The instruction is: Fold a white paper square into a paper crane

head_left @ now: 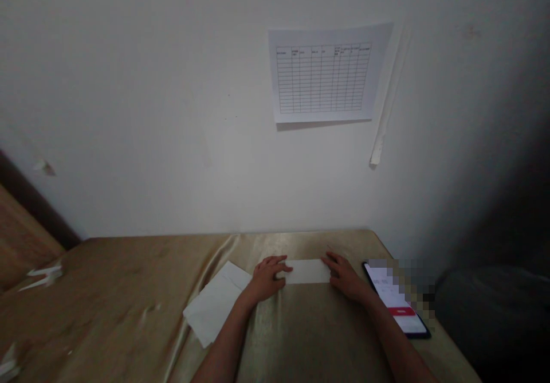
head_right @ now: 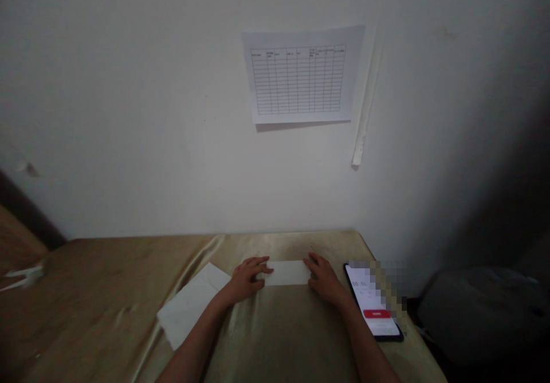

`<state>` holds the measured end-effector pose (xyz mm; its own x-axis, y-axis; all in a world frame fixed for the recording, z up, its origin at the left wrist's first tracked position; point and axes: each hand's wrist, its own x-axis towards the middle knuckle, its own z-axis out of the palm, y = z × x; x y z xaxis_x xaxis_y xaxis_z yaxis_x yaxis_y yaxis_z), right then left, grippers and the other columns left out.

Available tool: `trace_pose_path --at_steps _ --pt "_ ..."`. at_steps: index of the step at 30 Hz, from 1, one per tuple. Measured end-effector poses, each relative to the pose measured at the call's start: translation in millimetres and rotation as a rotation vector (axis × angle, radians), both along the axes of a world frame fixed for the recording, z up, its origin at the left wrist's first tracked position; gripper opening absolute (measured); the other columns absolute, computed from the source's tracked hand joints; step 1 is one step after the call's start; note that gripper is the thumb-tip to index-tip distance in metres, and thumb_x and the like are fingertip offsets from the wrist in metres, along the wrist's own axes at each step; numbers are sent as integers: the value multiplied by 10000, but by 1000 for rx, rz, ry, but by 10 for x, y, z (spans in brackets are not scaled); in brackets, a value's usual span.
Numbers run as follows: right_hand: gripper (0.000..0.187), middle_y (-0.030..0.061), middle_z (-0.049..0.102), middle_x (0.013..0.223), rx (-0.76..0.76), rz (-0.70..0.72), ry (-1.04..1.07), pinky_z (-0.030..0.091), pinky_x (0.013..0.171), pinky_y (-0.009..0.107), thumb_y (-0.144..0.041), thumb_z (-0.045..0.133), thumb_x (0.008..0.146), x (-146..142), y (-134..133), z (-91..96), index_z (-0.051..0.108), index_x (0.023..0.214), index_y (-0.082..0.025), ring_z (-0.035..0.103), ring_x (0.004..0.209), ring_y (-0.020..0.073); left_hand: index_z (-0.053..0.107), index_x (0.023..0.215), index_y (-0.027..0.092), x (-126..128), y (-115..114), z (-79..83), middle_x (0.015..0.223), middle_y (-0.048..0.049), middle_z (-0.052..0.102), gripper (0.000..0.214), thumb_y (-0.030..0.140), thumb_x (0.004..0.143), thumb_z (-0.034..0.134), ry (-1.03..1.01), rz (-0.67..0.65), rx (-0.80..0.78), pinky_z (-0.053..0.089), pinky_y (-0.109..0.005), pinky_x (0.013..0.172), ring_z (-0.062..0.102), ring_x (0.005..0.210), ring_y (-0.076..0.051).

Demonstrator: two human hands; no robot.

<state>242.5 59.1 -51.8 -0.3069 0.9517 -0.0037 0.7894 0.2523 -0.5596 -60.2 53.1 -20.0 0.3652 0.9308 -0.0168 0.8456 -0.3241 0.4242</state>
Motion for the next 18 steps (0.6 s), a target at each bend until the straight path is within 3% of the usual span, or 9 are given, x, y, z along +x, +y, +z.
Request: trace_pose_path --at_steps 5,9,13,18 --pt "509 74 363 1550 71 -35 -31 228 1194 403 -328 423 918 -55 -66 -2 499 1407 -209 303 1435 222 681 1165 406 16 -13 34 1473 55 509 345 349 832 611 -32 24 20 306 -487 1113 398 1363 -266" --pt "606 87 344 1553 114 -64 -52 218 1198 369 -388 530 875 -92 -123 -8 447 1441 -189 292 1435 232 671 1183 403 27 1 20 1455 38 529 399 363 786 680 -32 37 45 318 -493 1096 412 1345 -285" --pt "700 103 327 1556 112 -113 -56 228 1193 373 -382 592 830 -91 -119 -17 392 1469 -175 264 1446 243 587 1311 380 13 32 -22 1534 26 431 594 350 735 726 -39 49 77 318 -483 1105 381 1364 -297" --pt "642 92 342 1547 119 -97 -36 230 1191 374 -370 609 822 -76 -108 -23 462 1421 -195 270 1438 243 550 1362 332 -9 54 -63 1559 15 392 663 367 725 730 -42 53 74 304 -473 1126 350 1380 -303"
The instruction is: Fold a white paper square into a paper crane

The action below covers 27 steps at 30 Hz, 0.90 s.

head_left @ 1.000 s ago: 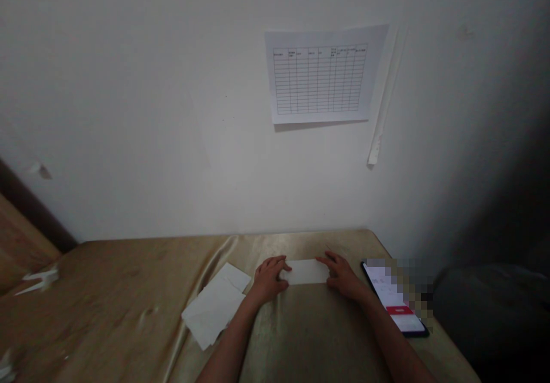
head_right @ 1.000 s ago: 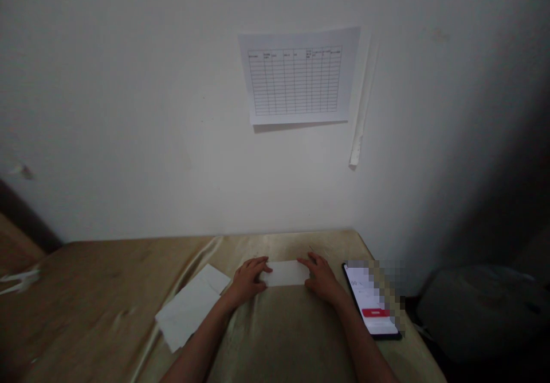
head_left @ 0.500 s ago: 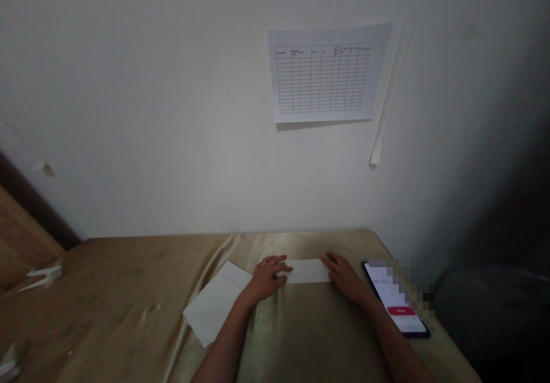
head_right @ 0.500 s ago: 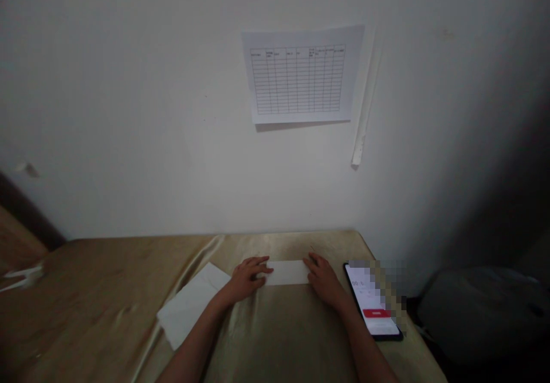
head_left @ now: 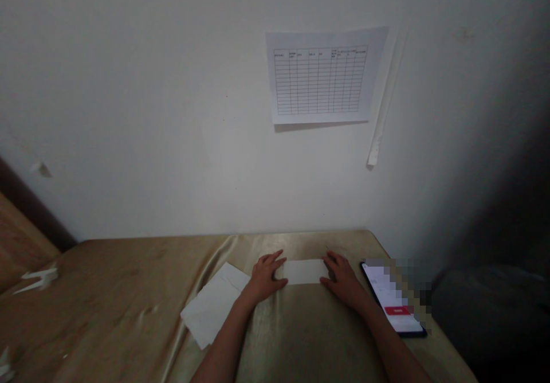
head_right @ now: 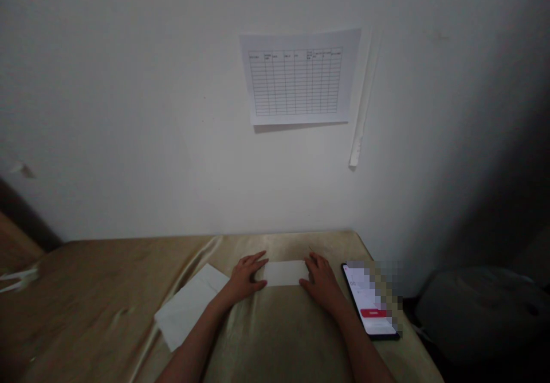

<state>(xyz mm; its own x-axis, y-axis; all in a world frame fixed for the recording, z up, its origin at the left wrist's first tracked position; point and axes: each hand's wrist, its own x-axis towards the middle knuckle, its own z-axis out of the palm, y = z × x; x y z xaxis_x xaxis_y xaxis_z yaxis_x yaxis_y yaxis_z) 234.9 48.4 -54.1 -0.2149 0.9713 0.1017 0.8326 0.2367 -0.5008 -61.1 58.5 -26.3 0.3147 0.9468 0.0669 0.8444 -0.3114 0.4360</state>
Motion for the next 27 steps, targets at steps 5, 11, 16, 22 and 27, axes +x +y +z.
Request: trace_pose_path --at_steps 5,11,16,22,27 --pt "608 97 374 1524 31 8 55 248 1185 385 -344 628 805 18 10 -38 508 1379 -184 291 1424 244 575 1340 330 3 6 -8 1556 15 398 641 370 719 729 1 -3 17 312 -472 1122 372 1369 -309" --pt "566 92 476 1432 92 22 179 292 1165 414 -301 673 749 28 33 -49 565 1297 -209 375 1363 257 564 1343 336 15 3 -14 1555 1 398 654 351 713 738 1 18 17 329 -497 1101 369 1371 -324" --pt "537 81 529 1354 119 18 272 327 1140 439 -228 691 681 3 20 -7 586 1208 -231 423 1313 267 552 1349 330 18 1 -30 1547 -12 411 666 340 711 739 -14 23 20 319 -515 1102 359 1376 -328" --pt "550 98 560 1278 55 -15 341 384 1093 393 -209 671 683 -30 2 16 576 1224 -205 512 1225 252 561 1336 294 19 -14 -19 1535 -27 428 659 309 701 739 -57 10 42 323 -489 1106 381 1364 -313" --pt "662 83 579 1277 14 7 354 409 1063 390 -197 664 686 -19 -4 31 524 1331 -246 547 1185 241 512 1384 289 8 -18 -33 1537 -50 420 712 277 706 729 -115 -20 58 316 -503 1115 364 1381 -309"
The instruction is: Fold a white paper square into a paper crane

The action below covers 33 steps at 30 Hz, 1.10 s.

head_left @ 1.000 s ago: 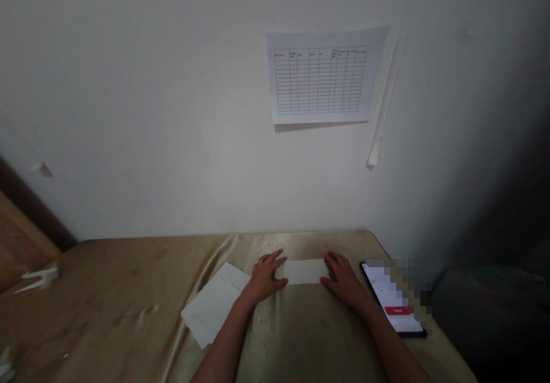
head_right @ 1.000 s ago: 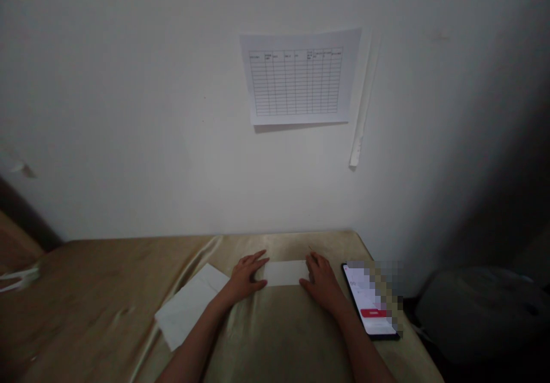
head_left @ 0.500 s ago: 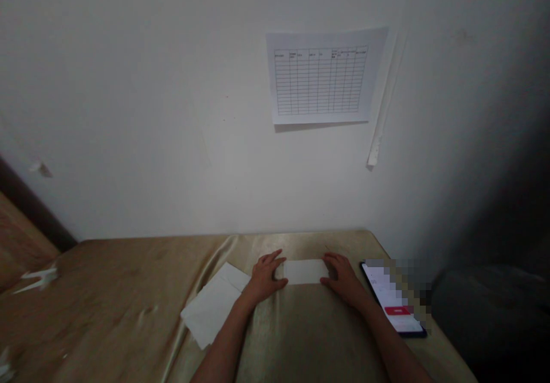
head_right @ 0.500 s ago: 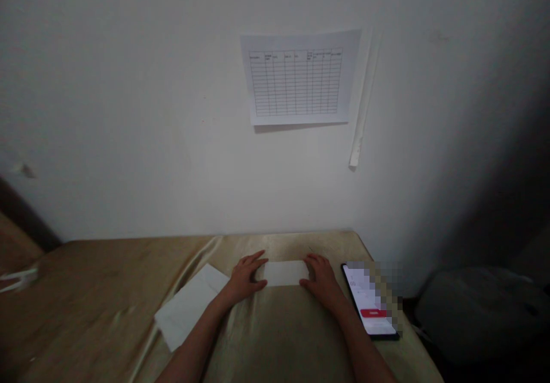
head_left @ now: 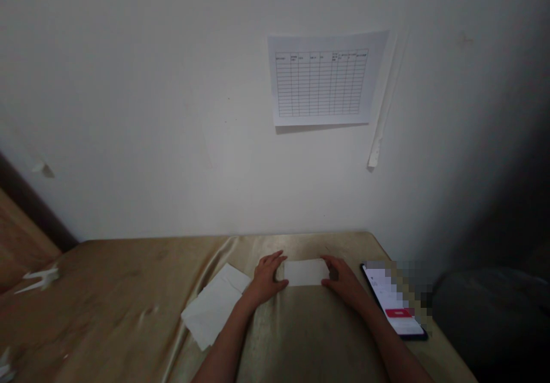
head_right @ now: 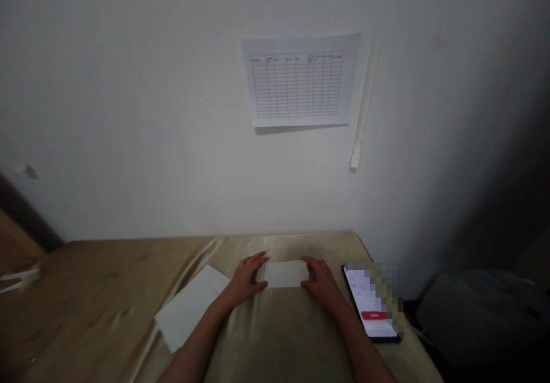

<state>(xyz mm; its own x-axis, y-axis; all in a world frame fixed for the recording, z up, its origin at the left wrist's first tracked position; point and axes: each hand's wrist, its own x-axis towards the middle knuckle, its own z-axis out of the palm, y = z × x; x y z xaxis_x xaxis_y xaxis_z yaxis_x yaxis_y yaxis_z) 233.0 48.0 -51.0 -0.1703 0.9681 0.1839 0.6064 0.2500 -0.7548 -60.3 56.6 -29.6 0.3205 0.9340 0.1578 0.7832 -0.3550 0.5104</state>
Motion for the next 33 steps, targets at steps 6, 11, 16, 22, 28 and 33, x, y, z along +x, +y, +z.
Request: trace_pose_path --at_steps 6,11,16,22,28,33 --pt "368 114 636 1201 -5 8 40 425 1034 405 -400 630 794 34 -1 55 677 1095 -194 581 1138 261 550 1356 284 -3 48 -82 1479 -59 499 636 297 741 711 -90 -37 62 326 -492 1125 404 1361 -295" --pt "510 112 642 1235 -57 31 135 401 1064 432 -569 378 927 77 -6 75 727 1020 -208 574 1173 264 626 1277 259 48 37 -25 1371 -54 608 419 442 928 483 -264 -37 121 349 -435 1128 502 1283 -237" --pt "508 86 602 1305 -85 86 165 376 1091 448 -542 352 928 106 -1 49 741 1061 -242 534 1241 262 745 1041 252 57 33 39 1263 -35 682 518 478 991 281 -334 -7 25 385 -416 1106 561 1212 -215" --pt "326 86 683 1168 -70 168 94 361 1090 447 -524 627 813 81 26 65 775 842 -236 487 1274 284 772 957 266 32 57 -28 1252 -40 693 289 461 866 579 -180 -67 -14 360 -452 1109 523 1241 -272" --pt "317 51 629 1272 18 203 -25 327 1113 445 -375 804 667 80 -26 64 749 963 -276 467 1268 269 705 1095 289 7 -8 -3 1382 -37 597 465 430 668 821 -10 -122 33 363 -458 1092 474 1279 -298" --pt "479 34 584 1344 2 203 -107 301 1128 467 -332 817 646 71 -60 107 700 1111 -315 436 1296 273 638 1232 382 1 -20 50 1540 28 423 520 414 733 782 44 -210 18 307 -503 1126 379 1371 -311"
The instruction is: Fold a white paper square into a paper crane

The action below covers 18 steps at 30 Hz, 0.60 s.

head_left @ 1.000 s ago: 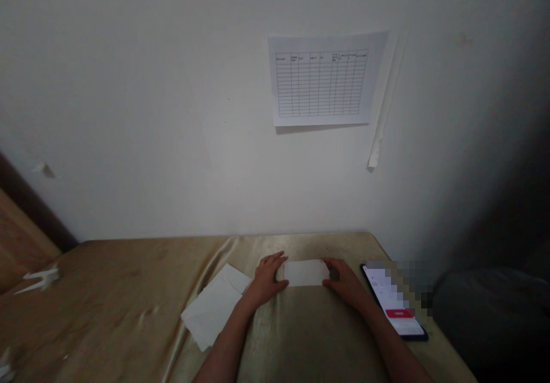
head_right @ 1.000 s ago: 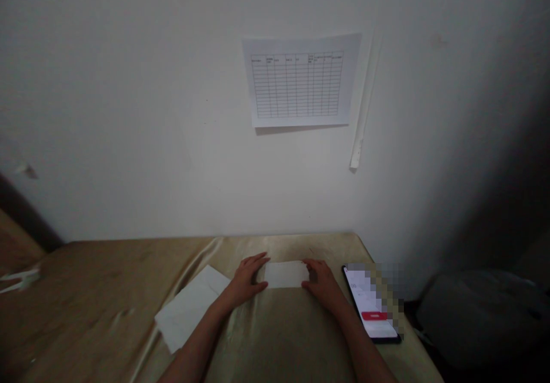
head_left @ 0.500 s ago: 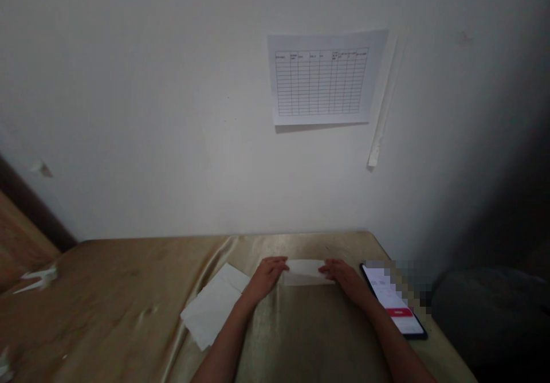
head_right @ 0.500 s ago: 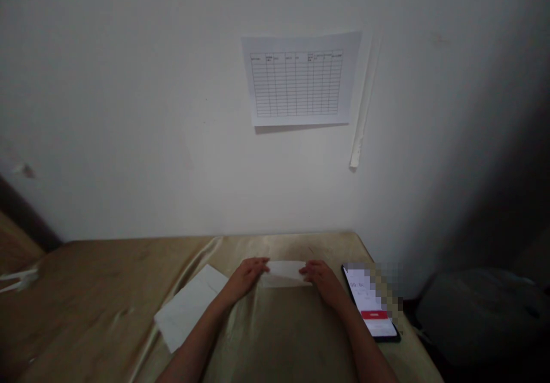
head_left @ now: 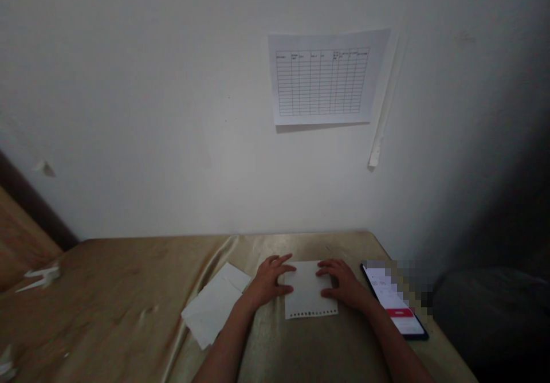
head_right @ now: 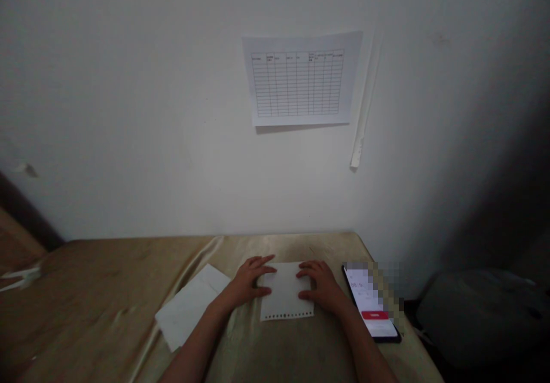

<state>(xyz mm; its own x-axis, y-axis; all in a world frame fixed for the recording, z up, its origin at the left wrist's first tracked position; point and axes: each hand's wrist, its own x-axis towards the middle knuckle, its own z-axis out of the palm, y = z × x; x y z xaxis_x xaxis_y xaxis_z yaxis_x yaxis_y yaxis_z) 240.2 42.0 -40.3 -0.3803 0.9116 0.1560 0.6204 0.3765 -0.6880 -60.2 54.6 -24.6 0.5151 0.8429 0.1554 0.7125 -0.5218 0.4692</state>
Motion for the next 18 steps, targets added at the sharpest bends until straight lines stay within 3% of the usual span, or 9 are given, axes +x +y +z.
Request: trace_pose_path --at_steps 5,10,14,18 --pt "456 31 576 1359 7 0 -4 283 1141 470 -334 794 678 -5 8 -24 691 1122 -314 428 1312 267 623 1247 443 12 -28 33 1520 79 447 430 386 826 693 13 -76 -59 238 -543 1158 278 1444 -314" --pt "467 58 598 1329 45 -77 32 325 1128 445 -232 717 721 -28 27 -77 659 1184 -264 468 1285 244 592 1278 469 24 -73 48 1480 72 501 462 458 826 686 58 -69 -69 223 -558 1158 297 1427 -324" --pt "417 59 617 1309 116 -114 38 329 1132 432 -188 622 786 -72 -10 -26 658 1197 -249 478 1278 230 586 1289 468 52 -100 79 1449 35 521 489 538 814 678 98 -2 0 224 -553 1154 344 1378 -330" --pt "350 49 629 1295 136 -96 -26 316 1132 457 -242 643 794 -125 -58 43 702 1137 -273 481 1276 249 644 1246 405 79 -107 95 1236 -52 612 510 578 770 705 120 88 124 209 -559 1150 459 1237 -321"
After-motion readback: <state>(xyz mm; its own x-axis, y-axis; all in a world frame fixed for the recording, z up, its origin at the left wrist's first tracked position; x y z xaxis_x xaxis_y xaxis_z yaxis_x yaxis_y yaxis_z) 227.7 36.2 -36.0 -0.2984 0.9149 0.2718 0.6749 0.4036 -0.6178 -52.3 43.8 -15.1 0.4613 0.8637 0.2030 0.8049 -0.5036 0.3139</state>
